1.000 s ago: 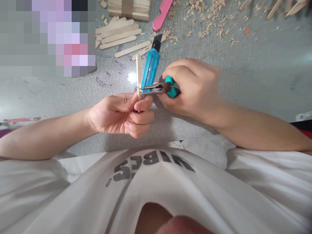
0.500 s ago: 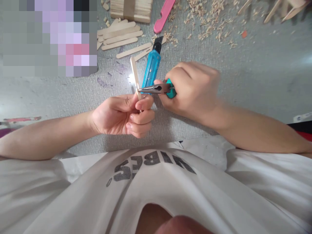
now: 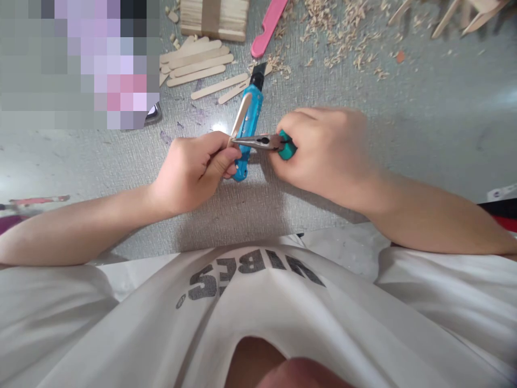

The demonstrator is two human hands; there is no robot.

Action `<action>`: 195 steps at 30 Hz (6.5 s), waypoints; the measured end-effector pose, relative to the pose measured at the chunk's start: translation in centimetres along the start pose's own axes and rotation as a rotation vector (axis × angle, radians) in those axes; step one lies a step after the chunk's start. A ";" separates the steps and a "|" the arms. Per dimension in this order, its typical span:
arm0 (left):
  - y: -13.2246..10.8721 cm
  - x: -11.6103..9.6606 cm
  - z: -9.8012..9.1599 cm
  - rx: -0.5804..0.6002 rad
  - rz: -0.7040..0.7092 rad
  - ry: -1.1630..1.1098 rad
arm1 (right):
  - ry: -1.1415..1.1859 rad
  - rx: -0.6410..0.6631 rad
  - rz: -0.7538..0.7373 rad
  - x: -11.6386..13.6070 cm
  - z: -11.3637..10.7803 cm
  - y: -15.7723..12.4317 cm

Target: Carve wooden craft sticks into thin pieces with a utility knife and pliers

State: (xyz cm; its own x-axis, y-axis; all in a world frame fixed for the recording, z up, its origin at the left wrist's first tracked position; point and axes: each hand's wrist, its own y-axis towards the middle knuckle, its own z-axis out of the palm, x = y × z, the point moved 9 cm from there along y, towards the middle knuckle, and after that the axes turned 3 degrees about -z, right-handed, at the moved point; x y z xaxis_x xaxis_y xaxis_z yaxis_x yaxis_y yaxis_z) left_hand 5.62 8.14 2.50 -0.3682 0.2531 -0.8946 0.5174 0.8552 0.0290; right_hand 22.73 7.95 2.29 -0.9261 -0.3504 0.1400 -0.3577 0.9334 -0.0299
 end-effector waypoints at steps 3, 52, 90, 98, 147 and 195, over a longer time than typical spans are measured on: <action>0.2 -0.5 -0.7 -0.046 0.093 0.153 | 0.066 0.062 -0.005 0.0 0.3 -0.4; -1.4 2.5 1.5 -0.026 -0.476 -0.496 | 0.040 -0.162 0.008 -2.1 0.2 0.4; 0.3 2.3 2.1 0.210 -0.322 -0.825 | 0.036 -0.047 -0.058 -0.5 0.3 0.7; 0.8 2.2 2.0 0.178 -0.243 -0.861 | 0.066 -0.053 -0.091 -0.2 0.1 0.4; 1.3 1.1 -0.9 -0.075 -0.029 -0.559 | 0.182 0.139 -0.097 0.7 0.9 0.3; 0.7 1.8 0.4 0.089 -0.272 -0.521 | 0.131 0.225 -0.083 -0.8 0.3 1.0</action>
State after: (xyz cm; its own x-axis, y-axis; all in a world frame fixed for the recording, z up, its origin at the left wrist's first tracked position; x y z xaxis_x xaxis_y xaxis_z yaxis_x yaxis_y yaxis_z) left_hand 5.65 9.04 0.75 -0.0805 -0.2448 -0.9662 0.5288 0.8112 -0.2496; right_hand 23.03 9.11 1.83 -0.8744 -0.3979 0.2776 -0.4626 0.8561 -0.2303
